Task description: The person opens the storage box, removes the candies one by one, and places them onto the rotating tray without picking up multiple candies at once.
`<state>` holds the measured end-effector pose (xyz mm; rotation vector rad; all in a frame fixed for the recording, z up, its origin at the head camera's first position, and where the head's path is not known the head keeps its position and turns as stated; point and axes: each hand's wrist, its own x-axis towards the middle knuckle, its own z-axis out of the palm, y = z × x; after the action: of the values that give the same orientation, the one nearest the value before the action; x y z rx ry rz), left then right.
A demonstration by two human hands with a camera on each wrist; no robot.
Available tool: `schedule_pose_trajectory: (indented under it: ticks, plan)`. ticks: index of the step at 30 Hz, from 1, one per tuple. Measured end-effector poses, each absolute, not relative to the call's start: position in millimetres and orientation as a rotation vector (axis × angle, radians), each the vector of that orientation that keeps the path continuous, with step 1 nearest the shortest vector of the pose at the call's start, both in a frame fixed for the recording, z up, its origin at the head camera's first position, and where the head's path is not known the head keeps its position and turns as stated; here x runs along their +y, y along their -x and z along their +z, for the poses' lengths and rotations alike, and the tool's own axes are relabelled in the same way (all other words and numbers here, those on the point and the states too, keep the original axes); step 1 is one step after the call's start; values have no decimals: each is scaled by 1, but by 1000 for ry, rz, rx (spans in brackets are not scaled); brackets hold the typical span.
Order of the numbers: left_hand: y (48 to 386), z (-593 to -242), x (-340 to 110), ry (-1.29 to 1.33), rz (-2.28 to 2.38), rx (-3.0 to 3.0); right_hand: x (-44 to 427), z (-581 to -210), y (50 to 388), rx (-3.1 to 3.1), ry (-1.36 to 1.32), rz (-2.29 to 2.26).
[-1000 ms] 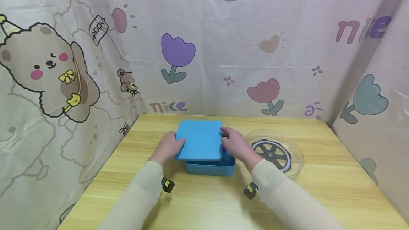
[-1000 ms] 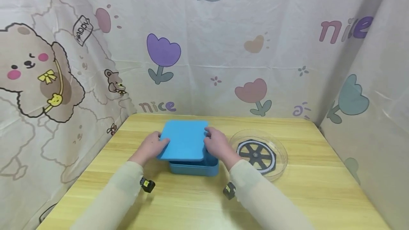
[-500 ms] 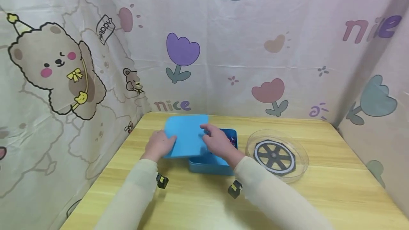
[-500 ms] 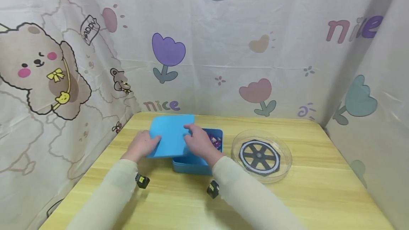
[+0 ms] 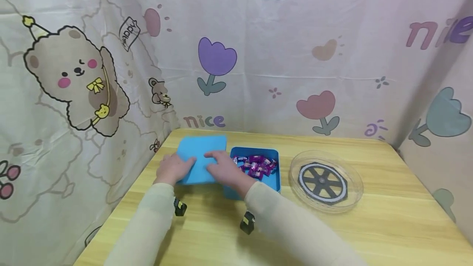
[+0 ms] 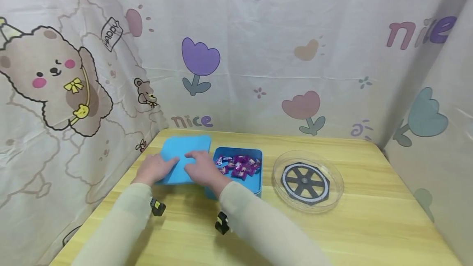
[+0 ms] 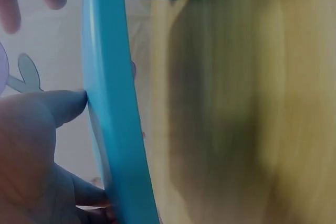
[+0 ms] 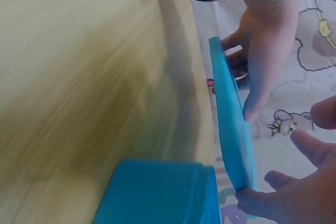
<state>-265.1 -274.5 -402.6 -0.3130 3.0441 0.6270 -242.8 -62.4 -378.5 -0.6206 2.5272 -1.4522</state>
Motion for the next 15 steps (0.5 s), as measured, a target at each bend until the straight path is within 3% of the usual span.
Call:
schedule_pose_trajectory:
  ticks: [15]
  plan:
    - [259,-427,-295,314,631,2973,-104,-405,235,2438,438,-1429]
